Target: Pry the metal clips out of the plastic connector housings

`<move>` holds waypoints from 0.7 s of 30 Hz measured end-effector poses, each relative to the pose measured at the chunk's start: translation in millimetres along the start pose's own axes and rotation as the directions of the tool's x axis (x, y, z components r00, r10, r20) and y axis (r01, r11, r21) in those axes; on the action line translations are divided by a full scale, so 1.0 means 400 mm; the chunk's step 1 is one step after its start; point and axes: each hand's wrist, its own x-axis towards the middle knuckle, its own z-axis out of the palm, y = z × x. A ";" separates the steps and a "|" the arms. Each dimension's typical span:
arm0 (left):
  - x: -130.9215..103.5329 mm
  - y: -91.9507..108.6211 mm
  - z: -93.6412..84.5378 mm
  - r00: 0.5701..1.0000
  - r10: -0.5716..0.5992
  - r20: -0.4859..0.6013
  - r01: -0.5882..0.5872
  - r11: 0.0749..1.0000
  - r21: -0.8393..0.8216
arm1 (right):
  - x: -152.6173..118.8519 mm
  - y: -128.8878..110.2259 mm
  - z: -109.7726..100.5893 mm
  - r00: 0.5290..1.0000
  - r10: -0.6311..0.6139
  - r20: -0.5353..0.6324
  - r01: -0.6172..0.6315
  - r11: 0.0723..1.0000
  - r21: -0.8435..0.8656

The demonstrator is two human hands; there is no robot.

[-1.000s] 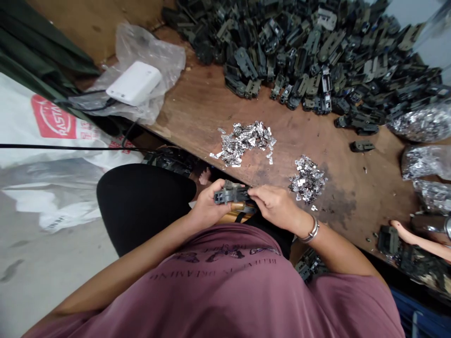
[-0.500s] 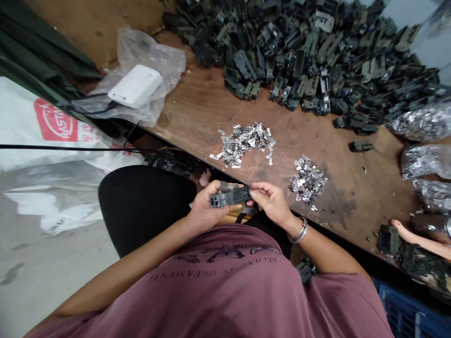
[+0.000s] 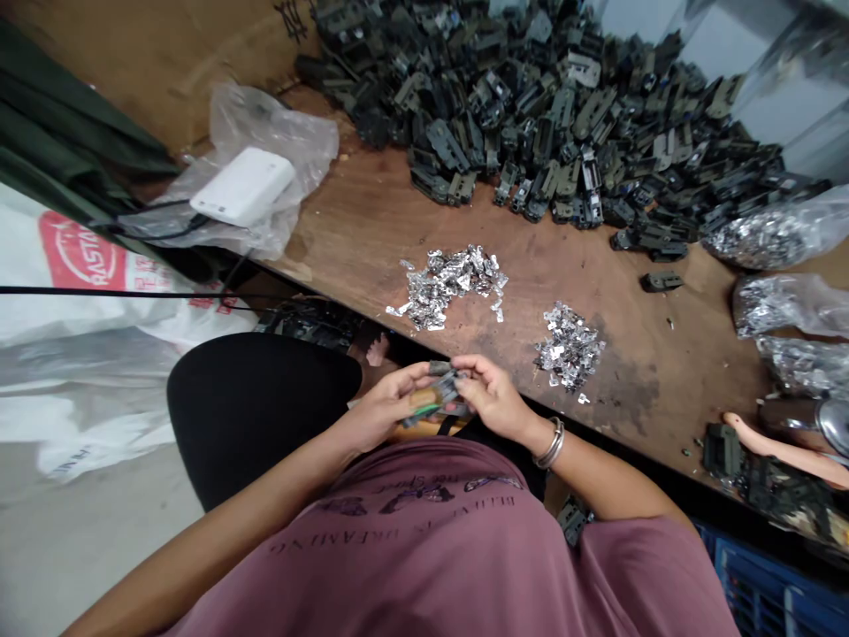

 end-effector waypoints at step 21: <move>0.023 -0.012 0.025 0.955 -0.080 -0.286 0.045 0.991 -0.128 | 0.106 -0.064 -0.127 0.951 -0.304 0.049 0.168 0.377 -0.911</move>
